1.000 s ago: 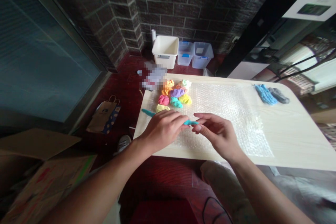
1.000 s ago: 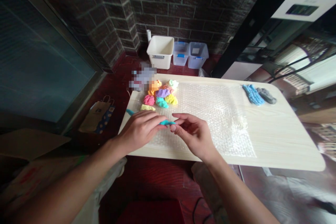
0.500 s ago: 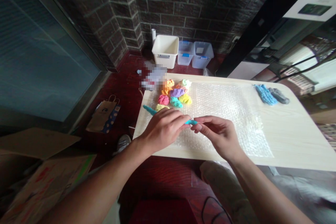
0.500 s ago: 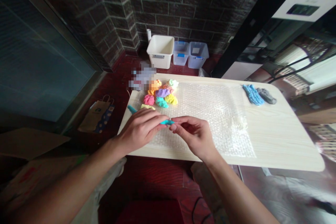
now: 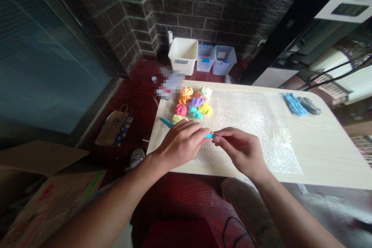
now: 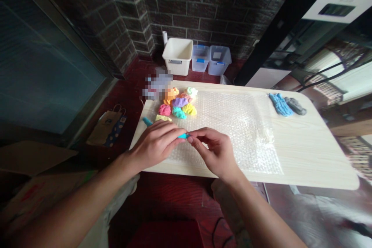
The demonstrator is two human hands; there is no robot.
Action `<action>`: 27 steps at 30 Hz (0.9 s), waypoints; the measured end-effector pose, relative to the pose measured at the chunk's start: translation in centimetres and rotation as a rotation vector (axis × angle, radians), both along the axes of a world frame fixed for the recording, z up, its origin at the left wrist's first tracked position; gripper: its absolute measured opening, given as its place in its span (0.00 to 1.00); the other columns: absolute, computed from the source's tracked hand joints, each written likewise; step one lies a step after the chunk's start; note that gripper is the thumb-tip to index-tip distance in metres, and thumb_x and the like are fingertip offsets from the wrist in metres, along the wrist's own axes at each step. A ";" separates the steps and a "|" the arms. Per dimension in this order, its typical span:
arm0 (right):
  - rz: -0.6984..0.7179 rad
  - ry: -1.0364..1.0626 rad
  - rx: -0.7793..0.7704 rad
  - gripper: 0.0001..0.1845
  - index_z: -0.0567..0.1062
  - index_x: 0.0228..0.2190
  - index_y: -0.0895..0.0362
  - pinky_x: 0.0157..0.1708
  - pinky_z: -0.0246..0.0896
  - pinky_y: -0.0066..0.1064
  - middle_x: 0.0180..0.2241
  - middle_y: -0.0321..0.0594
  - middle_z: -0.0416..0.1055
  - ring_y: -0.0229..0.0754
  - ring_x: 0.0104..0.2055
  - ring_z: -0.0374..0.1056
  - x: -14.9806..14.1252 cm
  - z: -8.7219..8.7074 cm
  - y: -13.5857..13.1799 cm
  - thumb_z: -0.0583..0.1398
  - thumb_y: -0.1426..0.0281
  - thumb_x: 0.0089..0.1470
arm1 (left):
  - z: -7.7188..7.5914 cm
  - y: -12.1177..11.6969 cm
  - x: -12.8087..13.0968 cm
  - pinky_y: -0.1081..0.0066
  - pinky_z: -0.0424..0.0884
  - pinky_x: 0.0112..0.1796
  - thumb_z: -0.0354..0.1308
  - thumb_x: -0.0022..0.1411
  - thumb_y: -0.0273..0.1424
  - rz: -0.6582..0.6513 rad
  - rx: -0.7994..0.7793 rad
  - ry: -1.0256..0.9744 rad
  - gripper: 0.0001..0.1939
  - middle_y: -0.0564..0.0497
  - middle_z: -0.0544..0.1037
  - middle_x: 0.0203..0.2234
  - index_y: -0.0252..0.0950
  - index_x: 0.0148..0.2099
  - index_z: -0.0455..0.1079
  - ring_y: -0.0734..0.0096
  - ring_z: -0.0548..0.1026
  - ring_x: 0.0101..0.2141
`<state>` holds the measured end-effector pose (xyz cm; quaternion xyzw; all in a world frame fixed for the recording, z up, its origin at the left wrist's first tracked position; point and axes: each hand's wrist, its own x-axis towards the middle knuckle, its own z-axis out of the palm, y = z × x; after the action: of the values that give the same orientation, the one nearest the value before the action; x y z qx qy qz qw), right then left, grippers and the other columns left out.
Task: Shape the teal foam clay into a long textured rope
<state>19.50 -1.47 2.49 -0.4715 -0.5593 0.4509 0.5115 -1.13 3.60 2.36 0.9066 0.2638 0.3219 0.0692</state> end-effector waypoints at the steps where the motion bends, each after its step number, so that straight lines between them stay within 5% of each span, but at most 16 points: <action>1: -0.002 -0.005 -0.012 0.05 0.84 0.37 0.55 0.34 0.75 0.26 0.31 0.39 0.82 0.36 0.31 0.77 0.0 -0.1 0.0 0.71 0.70 0.57 | 0.0 0.0 0.0 0.62 0.72 0.41 0.55 0.74 0.32 -0.003 0.003 -0.001 0.10 0.47 0.80 0.36 0.33 0.50 0.73 0.61 0.77 0.38; 7: 0.019 -0.001 -0.009 0.09 0.81 0.43 0.54 0.34 0.77 0.29 0.31 0.38 0.81 0.38 0.31 0.77 0.0 -0.4 0.0 0.69 0.69 0.59 | 0.4 0.1 -0.1 0.62 0.73 0.44 0.57 0.73 0.30 -0.022 -0.046 -0.029 0.07 0.47 0.82 0.39 0.34 0.50 0.72 0.62 0.78 0.40; 10: 0.011 -0.187 0.143 0.11 0.82 0.44 0.53 0.41 0.78 0.33 0.39 0.41 0.83 0.42 0.39 0.80 0.3 -0.3 -0.1 0.70 0.72 0.58 | 0.5 0.2 -0.2 0.62 0.72 0.42 0.55 0.74 0.31 -0.017 -0.032 -0.032 0.07 0.47 0.81 0.38 0.34 0.48 0.73 0.62 0.77 0.38; 15: -0.026 -0.532 0.390 0.08 0.84 0.41 0.53 0.38 0.77 0.34 0.36 0.41 0.84 0.43 0.36 0.81 0.4 0.5 -0.4 0.66 0.75 0.61 | 0.3 0.3 -0.2 0.62 0.71 0.40 0.55 0.74 0.31 -0.021 -0.011 -0.045 0.08 0.48 0.81 0.35 0.33 0.48 0.74 0.62 0.77 0.37; 22: -0.054 -0.525 0.440 0.16 0.81 0.50 0.51 0.38 0.78 0.37 0.40 0.42 0.84 0.45 0.37 0.80 0.1 0.9 -0.8 0.67 0.75 0.61 | 0.9 0.0 -0.3 0.62 0.75 0.42 0.54 0.74 0.31 -0.057 -0.120 -0.109 0.09 0.46 0.82 0.39 0.33 0.50 0.74 0.62 0.79 0.40; 27: -0.056 -0.523 0.473 0.13 0.83 0.45 0.51 0.39 0.78 0.36 0.37 0.40 0.84 0.44 0.38 0.81 0.0 1.4 -0.9 0.67 0.77 0.60 | 1.0 -0.2 -0.3 0.57 0.76 0.49 0.58 0.73 0.34 -0.063 -0.159 -0.131 0.18 0.41 0.82 0.48 0.31 0.60 0.68 0.58 0.80 0.48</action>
<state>19.50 -2.32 3.88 -0.4547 -0.7472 0.1587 0.4580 -1.43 3.39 3.37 0.8832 0.2546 0.3563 0.1679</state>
